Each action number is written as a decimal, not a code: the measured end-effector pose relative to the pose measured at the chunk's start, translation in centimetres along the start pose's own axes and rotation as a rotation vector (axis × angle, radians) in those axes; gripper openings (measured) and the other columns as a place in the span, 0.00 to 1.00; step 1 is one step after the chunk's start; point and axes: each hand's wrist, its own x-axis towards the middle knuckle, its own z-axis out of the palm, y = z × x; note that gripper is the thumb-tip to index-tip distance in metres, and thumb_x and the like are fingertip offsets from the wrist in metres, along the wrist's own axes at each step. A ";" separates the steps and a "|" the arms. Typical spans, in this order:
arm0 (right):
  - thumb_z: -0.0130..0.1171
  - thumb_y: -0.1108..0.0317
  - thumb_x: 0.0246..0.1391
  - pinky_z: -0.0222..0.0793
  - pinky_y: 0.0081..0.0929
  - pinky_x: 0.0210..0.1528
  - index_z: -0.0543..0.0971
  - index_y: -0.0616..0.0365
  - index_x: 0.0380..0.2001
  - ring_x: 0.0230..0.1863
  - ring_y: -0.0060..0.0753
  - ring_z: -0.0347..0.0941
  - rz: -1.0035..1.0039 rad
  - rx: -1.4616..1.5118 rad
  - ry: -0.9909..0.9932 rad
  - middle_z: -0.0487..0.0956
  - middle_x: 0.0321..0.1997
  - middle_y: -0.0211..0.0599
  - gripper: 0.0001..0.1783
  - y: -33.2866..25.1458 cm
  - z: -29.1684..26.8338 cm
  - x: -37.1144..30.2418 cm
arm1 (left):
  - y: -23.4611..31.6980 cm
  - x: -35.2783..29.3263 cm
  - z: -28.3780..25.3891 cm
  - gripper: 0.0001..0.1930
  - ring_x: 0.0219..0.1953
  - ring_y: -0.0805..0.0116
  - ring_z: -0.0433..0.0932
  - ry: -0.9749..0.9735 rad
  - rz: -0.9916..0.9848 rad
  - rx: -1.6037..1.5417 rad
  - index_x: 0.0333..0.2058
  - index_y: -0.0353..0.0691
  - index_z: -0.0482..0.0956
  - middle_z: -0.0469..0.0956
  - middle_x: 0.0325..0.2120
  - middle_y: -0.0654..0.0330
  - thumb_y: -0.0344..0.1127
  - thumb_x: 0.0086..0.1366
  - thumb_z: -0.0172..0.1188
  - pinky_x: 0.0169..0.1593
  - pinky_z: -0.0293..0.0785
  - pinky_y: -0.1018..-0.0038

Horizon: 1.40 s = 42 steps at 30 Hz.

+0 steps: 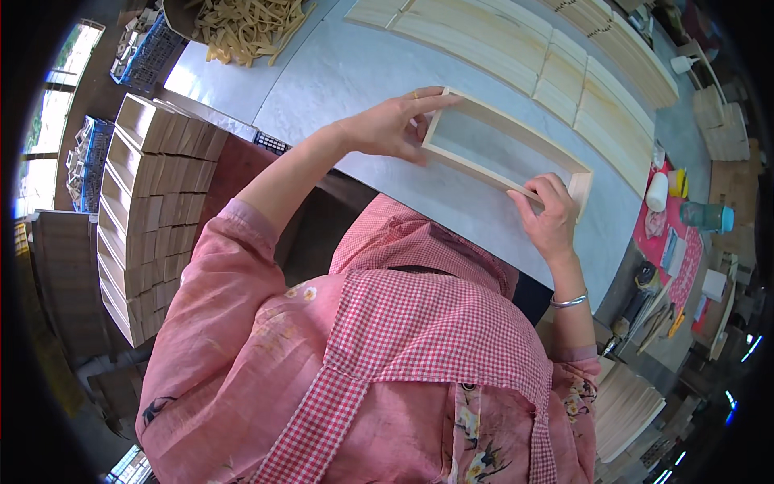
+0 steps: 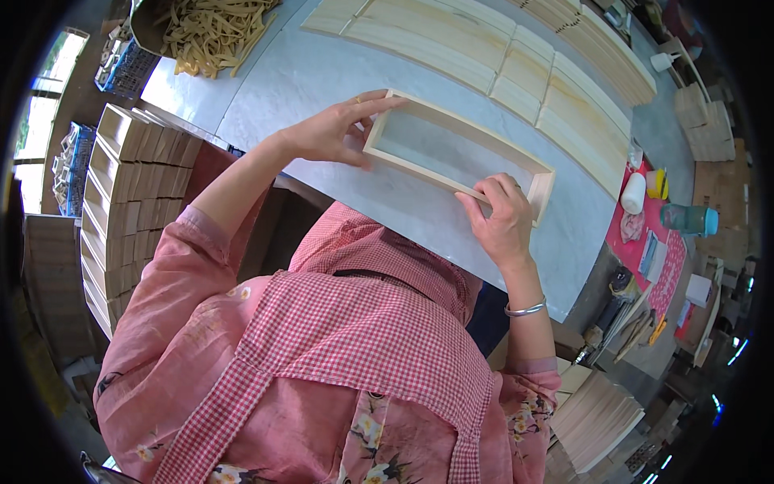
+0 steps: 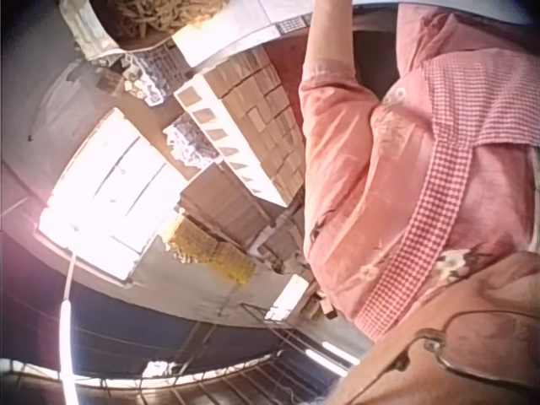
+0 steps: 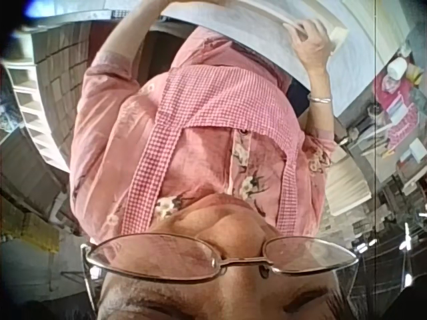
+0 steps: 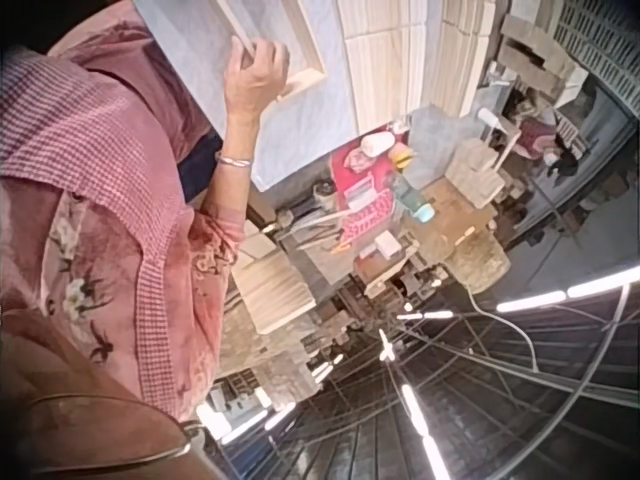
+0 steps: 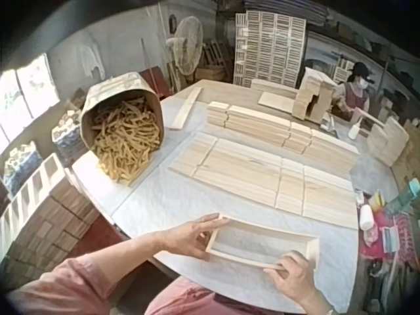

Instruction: Assemble small wooden boxes using glue and a pneumatic nail gun.

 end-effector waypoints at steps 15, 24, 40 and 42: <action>0.65 0.77 0.50 0.71 0.34 0.48 0.78 0.57 0.57 0.42 0.40 0.73 -0.440 0.065 -0.143 0.76 0.49 0.38 0.28 -7.5 5.5 6.7 | -1.6 0.0 0.9 0.49 0.33 0.65 0.77 0.056 0.155 -0.022 0.71 0.55 0.63 0.62 0.68 0.44 0.24 0.49 0.70 0.39 0.78 0.70; 0.64 0.75 0.50 0.70 0.34 0.44 0.81 0.58 0.44 0.40 0.41 0.72 -0.498 0.128 -0.157 0.77 0.43 0.36 0.16 -11.5 6.2 16.5 | -4.7 1.0 2.8 0.32 0.36 0.52 0.76 0.420 0.724 0.134 0.60 0.42 0.71 0.78 0.41 0.50 0.25 0.53 0.63 0.40 0.74 0.65; 0.59 0.74 0.51 0.73 0.37 0.41 0.80 0.55 0.33 0.38 0.48 0.76 -0.665 0.116 -0.181 0.81 0.38 0.41 0.05 -17.8 25.7 34.4 | -4.0 0.5 3.2 0.35 0.39 0.47 0.74 0.121 0.351 -0.047 0.60 0.38 0.69 0.75 0.42 0.47 0.27 0.51 0.66 0.43 0.74 0.60; 0.59 0.73 0.50 0.73 0.37 0.38 0.79 0.55 0.31 0.33 0.46 0.76 -0.550 0.154 -0.224 0.80 0.31 0.39 0.03 -16.5 22.2 33.3 | -2.7 0.3 2.4 0.38 0.42 0.47 0.74 0.050 0.290 -0.085 0.63 0.39 0.68 0.75 0.46 0.46 0.28 0.51 0.67 0.46 0.74 0.60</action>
